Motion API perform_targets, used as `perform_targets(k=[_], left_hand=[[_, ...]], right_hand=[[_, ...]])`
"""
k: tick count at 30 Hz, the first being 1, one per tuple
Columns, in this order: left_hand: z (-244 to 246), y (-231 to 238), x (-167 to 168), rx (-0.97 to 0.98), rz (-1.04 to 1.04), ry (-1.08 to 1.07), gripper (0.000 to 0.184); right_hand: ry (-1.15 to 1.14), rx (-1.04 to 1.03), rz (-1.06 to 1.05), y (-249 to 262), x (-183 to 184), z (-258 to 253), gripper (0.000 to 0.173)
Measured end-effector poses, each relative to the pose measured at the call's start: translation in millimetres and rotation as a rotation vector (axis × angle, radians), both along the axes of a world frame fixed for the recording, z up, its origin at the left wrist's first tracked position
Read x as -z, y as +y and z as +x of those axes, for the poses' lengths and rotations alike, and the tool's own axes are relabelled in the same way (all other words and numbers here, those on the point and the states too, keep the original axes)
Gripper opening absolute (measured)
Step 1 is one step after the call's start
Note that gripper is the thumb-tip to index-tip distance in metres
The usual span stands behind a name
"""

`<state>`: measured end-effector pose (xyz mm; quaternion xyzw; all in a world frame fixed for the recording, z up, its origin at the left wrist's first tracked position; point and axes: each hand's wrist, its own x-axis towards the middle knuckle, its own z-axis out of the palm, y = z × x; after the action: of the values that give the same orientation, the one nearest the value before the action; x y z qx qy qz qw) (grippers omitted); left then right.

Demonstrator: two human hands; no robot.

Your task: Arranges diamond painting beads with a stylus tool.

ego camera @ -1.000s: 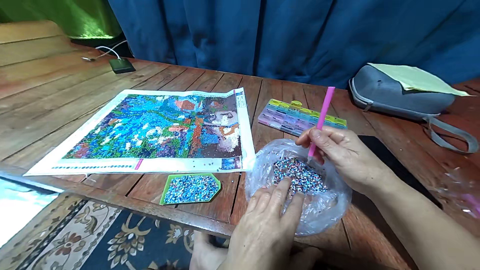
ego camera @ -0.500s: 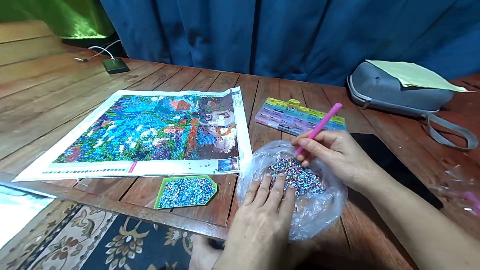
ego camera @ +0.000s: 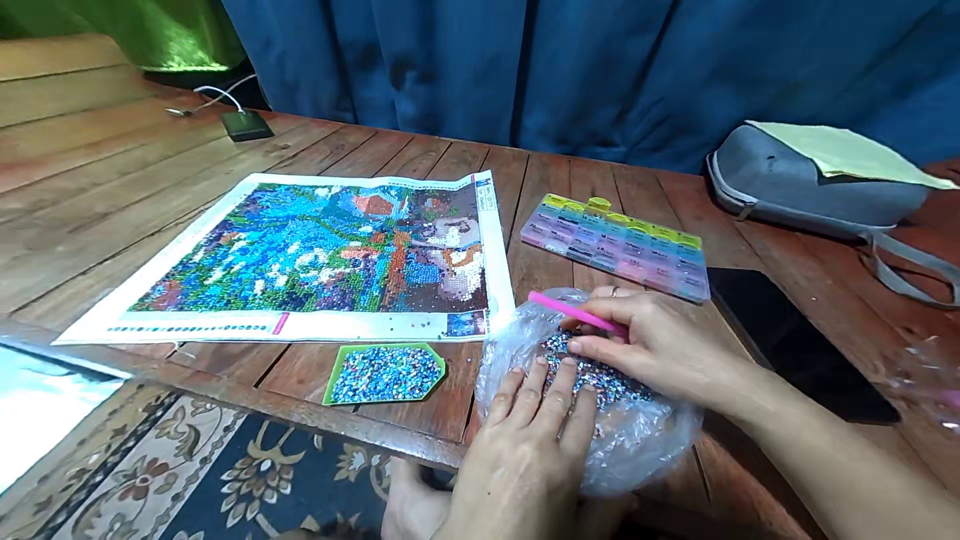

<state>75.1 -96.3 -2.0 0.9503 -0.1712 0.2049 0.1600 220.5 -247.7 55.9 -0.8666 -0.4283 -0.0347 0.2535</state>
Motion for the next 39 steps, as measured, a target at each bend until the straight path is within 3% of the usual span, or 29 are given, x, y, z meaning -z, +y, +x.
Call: perform_targets(k=[5,16,24,39], left_hand=[[-2,0,1,0.009,-0.016,-0.009,0.063],[-1,2,4,0.011,-0.029,-0.028,0.063],[-1,2,5,0.004,-0.034,-0.039,0.063],[-2,1,7,-0.005,-0.039,-0.065,0.062]], right_hand=[[-0.048,0.013,-0.054,-1,-3,1,0.006],[0.368,-0.034,0.225,-19,-26,6,0.014],[0.320,-0.020,0.353,-15,-23,5,0.009],[0.189,-0.050,0.252,-11,-13,6,0.009]])
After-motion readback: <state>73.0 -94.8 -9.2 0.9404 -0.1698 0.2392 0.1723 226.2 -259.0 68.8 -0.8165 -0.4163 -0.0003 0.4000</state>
